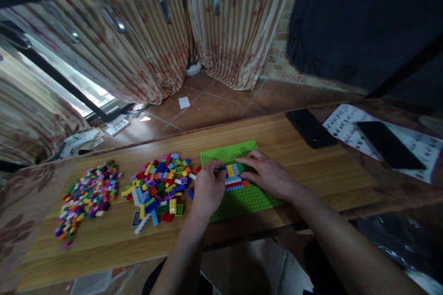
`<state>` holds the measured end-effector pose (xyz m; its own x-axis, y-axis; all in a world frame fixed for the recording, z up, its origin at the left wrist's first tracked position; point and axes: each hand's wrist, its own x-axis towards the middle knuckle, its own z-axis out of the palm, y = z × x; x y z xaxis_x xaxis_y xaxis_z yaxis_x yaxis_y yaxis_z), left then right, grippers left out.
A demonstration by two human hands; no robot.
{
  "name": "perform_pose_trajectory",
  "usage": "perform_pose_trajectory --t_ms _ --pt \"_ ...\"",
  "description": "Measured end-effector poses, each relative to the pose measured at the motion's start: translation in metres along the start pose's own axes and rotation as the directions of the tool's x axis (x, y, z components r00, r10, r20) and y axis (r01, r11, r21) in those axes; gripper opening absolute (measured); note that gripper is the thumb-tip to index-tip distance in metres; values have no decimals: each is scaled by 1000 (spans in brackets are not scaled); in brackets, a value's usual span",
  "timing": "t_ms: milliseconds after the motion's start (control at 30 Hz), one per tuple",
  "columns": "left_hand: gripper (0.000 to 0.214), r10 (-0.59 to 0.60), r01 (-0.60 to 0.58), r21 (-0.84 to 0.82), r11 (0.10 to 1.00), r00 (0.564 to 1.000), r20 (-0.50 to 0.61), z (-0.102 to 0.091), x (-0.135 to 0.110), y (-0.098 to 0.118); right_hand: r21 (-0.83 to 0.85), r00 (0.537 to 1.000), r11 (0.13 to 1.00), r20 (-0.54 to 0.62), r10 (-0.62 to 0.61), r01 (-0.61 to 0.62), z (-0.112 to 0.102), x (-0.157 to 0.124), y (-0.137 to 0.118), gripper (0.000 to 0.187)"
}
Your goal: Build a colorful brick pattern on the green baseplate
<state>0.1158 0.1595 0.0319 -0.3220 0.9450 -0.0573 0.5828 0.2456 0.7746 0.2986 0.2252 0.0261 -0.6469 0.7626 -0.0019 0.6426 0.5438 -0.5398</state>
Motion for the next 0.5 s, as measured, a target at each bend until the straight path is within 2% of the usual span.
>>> perform_pose_trajectory --t_ms 167,500 --pt "26 20 -20 1 1000 1000 -6 1 0 -3 -20 1000 1000 -1 14 -14 -1 2 -2 43" --pt "26 -14 14 18 1000 1000 -3 1 -1 3 -77 998 996 42 55 -52 -6 4 -6 39"
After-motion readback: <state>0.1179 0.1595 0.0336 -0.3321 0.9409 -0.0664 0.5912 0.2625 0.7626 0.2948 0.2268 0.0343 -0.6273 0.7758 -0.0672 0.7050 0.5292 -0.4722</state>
